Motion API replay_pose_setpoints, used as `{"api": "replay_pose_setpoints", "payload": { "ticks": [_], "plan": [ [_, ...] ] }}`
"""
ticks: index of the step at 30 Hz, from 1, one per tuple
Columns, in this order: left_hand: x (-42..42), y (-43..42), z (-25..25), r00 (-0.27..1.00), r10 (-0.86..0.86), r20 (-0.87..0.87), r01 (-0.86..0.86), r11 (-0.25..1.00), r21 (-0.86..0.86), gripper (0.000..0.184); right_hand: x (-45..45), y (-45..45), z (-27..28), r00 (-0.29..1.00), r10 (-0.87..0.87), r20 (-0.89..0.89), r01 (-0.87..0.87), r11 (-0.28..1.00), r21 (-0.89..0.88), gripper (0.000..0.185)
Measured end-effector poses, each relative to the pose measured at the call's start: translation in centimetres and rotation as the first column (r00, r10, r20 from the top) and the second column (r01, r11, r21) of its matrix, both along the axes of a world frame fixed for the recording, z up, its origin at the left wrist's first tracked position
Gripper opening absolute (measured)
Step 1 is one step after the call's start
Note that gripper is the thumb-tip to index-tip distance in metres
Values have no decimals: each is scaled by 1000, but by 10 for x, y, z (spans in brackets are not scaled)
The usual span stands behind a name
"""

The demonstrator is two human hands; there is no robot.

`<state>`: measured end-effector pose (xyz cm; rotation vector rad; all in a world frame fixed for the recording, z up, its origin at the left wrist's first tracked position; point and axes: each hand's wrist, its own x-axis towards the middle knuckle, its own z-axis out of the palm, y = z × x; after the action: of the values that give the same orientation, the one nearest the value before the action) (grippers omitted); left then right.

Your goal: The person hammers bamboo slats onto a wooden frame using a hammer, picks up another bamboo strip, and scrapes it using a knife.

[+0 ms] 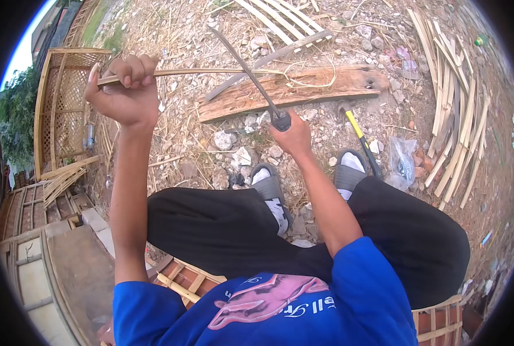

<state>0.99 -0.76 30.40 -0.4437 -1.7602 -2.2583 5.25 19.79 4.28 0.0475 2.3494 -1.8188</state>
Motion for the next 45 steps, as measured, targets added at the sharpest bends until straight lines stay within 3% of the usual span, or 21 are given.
{"api": "replay_pose_setpoints", "payload": {
  "ticks": [3,4,5,7,9,11,15,19,25,28,31,32,34,36,39,40,42,45],
  "plan": [
    [1,21,-5,977,207,55,-202,975,-88,48,6,0,3,998,25,53,-29,997,76,31],
    [1,27,-28,978,201,59,-181,954,-239,45,6,-4,18,999,31,21,-32,995,96,30],
    [2,31,-51,987,142,71,-123,966,-227,43,5,-8,32,999,42,-4,-41,992,120,30],
    [2,30,-39,985,154,73,-143,981,-134,44,2,-14,54,997,70,-26,-69,997,35,33],
    [1,17,-2,962,265,66,-266,964,3,46,2,-19,70,992,65,-109,-75,993,-86,36],
    [4,9,20,930,361,69,-367,921,128,49,-3,-20,83,992,80,-94,-89,991,-102,40],
    [13,17,10,960,276,48,-275,961,-27,48,3,-20,85,990,78,-120,-85,995,-51,42],
    [11,18,9,951,303,55,-300,952,-57,50,12,-20,74,995,83,-57,-87,994,-61,45],
    [2,28,8,976,219,-2,-218,970,-105,54,11,-17,88,993,71,-96,-79,994,-80,44],
    [1,30,9,975,221,-8,-220,969,-108,53,9,-19,92,978,64,-198,-87,990,-111,43],
    [1,27,7,977,213,12,-212,974,-83,54,5,-17,57,992,32,-126,-38,998,-47,38],
    [1,25,7,975,219,23,-217,973,-76,54,3,-11,32,1000,11,-24,-11,1000,3,35],
    [3,25,7,975,221,10,-220,972,-79,54,0,13,-14,986,-15,166,-13,986,169,35],
    [3,34,6,981,192,-25,-194,976,-102,54,5,41,-59,972,-1,234,-83,934,348,36],
    [2,37,5,989,143,-31,-145,984,-105,55,24,38,-71,986,-54,155,-12,918,397,36],
    [1,35,5,989,148,-23,-150,984,-101,55,26,30,-55,992,-43,120,14,972,233,36],
    [-4,31,7,987,160,-13,-161,983,-91,55,26,15,-30,999,-28,30,24,991,129,37],
    [-4,24,6,999,-28,-31,25,995,-94,55,11,-3,14,994,17,-104,-23,998,-53,36]
  ]
}}
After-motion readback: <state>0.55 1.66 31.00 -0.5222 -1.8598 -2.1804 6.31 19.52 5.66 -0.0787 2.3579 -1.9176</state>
